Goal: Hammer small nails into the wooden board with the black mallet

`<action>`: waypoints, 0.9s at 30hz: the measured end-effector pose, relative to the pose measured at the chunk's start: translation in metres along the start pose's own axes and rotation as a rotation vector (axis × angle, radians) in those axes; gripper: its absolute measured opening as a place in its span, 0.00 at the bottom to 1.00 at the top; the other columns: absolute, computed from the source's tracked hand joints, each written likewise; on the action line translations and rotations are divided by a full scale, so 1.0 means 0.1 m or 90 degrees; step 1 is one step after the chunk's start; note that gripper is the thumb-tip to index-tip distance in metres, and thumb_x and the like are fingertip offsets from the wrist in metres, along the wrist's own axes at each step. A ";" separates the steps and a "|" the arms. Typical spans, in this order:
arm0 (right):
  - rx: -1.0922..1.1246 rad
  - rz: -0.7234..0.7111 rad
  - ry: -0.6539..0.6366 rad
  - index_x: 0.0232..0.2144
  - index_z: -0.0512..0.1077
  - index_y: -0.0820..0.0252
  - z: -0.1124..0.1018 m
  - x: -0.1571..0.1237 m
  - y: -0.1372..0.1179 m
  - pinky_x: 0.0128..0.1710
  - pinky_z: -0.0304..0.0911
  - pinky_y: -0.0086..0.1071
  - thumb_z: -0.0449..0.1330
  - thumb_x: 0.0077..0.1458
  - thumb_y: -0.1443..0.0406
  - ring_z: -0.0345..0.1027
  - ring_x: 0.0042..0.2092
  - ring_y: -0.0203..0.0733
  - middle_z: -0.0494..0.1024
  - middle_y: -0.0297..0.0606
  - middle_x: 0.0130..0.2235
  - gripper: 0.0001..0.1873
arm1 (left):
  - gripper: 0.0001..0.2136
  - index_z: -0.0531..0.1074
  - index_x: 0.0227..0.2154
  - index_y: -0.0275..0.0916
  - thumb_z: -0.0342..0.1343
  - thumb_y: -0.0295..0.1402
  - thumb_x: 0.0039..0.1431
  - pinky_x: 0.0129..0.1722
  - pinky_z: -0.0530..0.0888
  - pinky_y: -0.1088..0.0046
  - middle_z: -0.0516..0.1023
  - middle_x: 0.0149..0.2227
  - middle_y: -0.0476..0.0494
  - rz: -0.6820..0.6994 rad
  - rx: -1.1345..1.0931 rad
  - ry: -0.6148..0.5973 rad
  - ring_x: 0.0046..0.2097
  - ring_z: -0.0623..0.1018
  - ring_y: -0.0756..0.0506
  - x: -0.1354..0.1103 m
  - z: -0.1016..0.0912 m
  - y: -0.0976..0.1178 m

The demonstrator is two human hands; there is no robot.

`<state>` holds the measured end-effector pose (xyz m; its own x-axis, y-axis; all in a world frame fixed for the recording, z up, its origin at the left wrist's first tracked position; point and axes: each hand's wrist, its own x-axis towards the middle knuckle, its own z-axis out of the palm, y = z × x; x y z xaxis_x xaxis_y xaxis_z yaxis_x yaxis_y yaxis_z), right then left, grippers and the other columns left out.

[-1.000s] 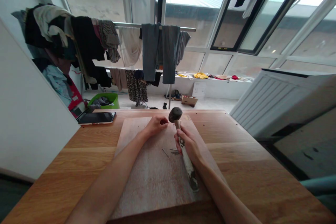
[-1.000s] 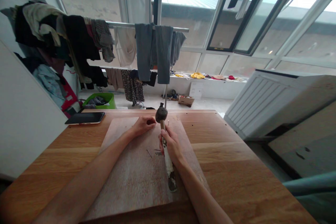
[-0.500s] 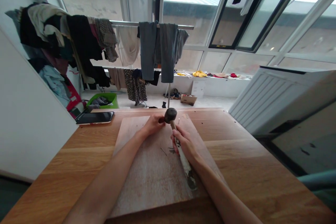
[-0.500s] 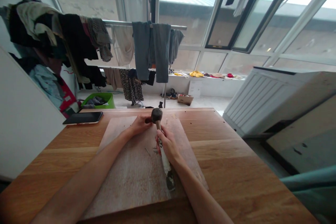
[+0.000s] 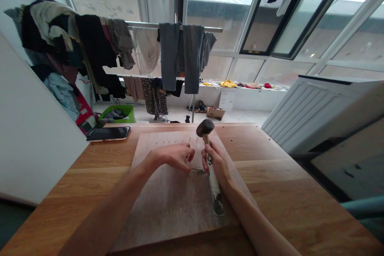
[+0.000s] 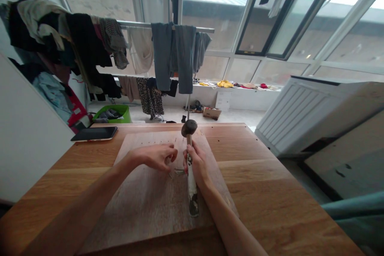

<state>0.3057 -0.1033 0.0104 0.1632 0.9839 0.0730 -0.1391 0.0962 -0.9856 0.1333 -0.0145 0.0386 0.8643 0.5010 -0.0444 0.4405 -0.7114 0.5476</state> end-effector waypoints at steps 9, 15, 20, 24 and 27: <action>0.006 -0.005 0.024 0.34 0.66 0.56 0.02 -0.04 -0.06 0.10 0.50 0.25 0.60 0.55 0.51 0.55 0.14 0.28 0.66 0.24 0.24 0.16 | 0.08 0.74 0.18 0.40 0.64 0.22 0.40 0.28 0.64 0.73 0.71 0.29 0.50 0.028 0.004 -0.072 0.28 0.69 0.49 -0.11 -0.01 0.05; 0.019 0.014 0.031 0.42 0.68 0.56 0.02 -0.03 -0.06 0.11 0.52 0.26 0.61 0.55 0.51 0.55 0.15 0.30 0.65 0.24 0.24 0.19 | 0.05 0.75 0.23 0.38 0.60 0.22 0.44 0.26 0.62 0.74 0.73 0.22 0.51 -0.045 0.009 0.105 0.25 0.69 0.50 -0.07 -0.09 -0.07; 0.022 0.022 0.043 0.45 0.68 0.56 0.02 -0.03 -0.08 0.10 0.52 0.26 0.62 0.53 0.50 0.55 0.14 0.29 0.66 0.24 0.24 0.22 | 0.10 0.77 0.30 0.36 0.55 0.19 0.48 0.29 0.65 0.76 0.76 0.26 0.49 -0.103 0.014 0.249 0.28 0.73 0.49 -0.02 -0.13 -0.37; 0.006 0.029 0.032 0.41 0.68 0.56 0.01 -0.03 -0.08 0.10 0.51 0.26 0.61 0.55 0.50 0.56 0.14 0.30 0.67 0.25 0.24 0.19 | 0.10 0.78 0.29 0.36 0.55 0.19 0.49 0.30 0.67 0.76 0.77 0.26 0.47 -0.108 0.009 0.273 0.28 0.74 0.49 -0.01 -0.09 -0.51; -0.022 0.025 0.035 0.33 0.67 0.56 0.00 -0.03 -0.08 0.12 0.51 0.27 0.60 0.57 0.50 0.56 0.14 0.29 0.68 0.26 0.23 0.16 | 0.09 0.78 0.27 0.37 0.56 0.19 0.49 0.32 0.68 0.75 0.78 0.27 0.47 -0.099 0.005 0.279 0.29 0.74 0.48 -0.01 -0.08 -0.52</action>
<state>0.3058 -0.1071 0.0176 0.2115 0.9770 0.0268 -0.1126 0.0516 -0.9923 0.1078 0.0259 0.0172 0.6044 0.7618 0.2333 0.5602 -0.6146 0.5555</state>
